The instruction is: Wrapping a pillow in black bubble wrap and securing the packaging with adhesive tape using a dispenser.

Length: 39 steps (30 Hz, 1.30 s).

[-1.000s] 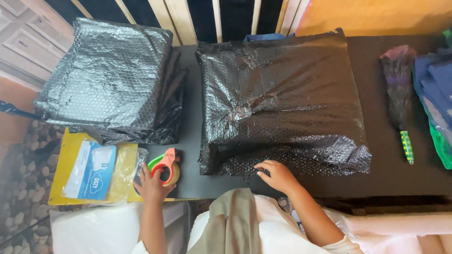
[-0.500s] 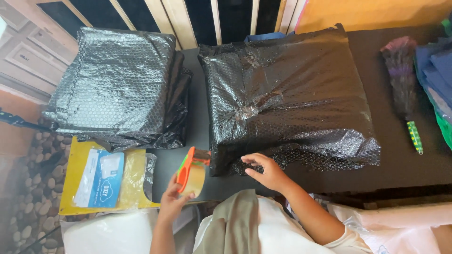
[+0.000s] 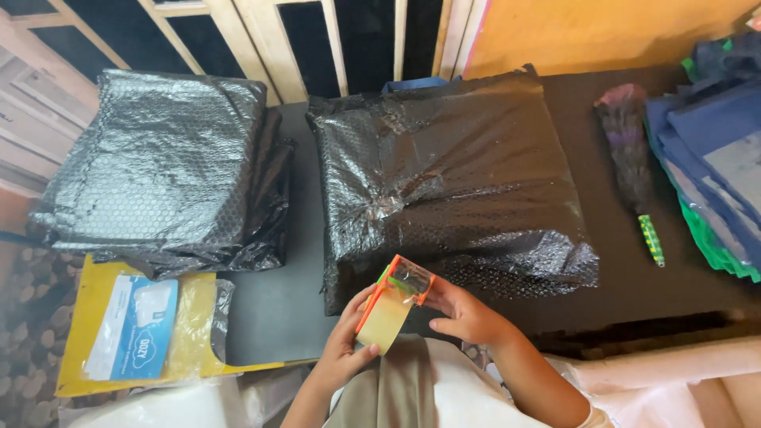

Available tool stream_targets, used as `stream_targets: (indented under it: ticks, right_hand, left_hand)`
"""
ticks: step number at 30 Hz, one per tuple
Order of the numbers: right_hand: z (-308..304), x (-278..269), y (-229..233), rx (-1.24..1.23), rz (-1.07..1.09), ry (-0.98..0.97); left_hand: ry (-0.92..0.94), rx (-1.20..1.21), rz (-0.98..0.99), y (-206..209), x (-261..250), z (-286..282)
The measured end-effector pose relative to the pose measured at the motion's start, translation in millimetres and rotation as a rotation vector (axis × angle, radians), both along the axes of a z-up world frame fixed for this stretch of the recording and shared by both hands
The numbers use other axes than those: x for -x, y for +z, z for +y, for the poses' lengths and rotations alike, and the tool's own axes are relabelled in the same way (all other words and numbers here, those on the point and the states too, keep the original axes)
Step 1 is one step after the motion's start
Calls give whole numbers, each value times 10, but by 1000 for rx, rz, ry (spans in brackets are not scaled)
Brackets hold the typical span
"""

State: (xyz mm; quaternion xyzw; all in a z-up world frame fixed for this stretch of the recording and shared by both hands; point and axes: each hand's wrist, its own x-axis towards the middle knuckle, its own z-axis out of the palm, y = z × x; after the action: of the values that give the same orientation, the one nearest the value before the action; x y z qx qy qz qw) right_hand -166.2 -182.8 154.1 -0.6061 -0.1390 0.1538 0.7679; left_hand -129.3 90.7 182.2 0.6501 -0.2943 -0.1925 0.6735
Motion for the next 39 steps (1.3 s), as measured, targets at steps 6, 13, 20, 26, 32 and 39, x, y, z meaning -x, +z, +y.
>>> stream_targets:
  ticks: [6,13,20,26,32,39]
  right_hand:
    - [-456,139,223,187,18,-25]
    - [-816,204,753,341,138,-10]
    - [-1332,237,689,642,-176,-424]
    - [-1431,260,936,743,-459,-446]
    - [-1441,196,955,771,-559,-225]
    - [-1402,119,970,815,-630,-211]
  left_hand:
    - [-77,112,-155,-786,16,-446]
    - [-142,83,-106,-887,82,-880]
    - [-118,43,-216,-1067,140,-1171]
    - [-129,-36,-332,-1052,172,-1314]
    - [-126,-118,-255,-815,195,-1344]
    - [-177,-138,-213,-922,146,-1269]
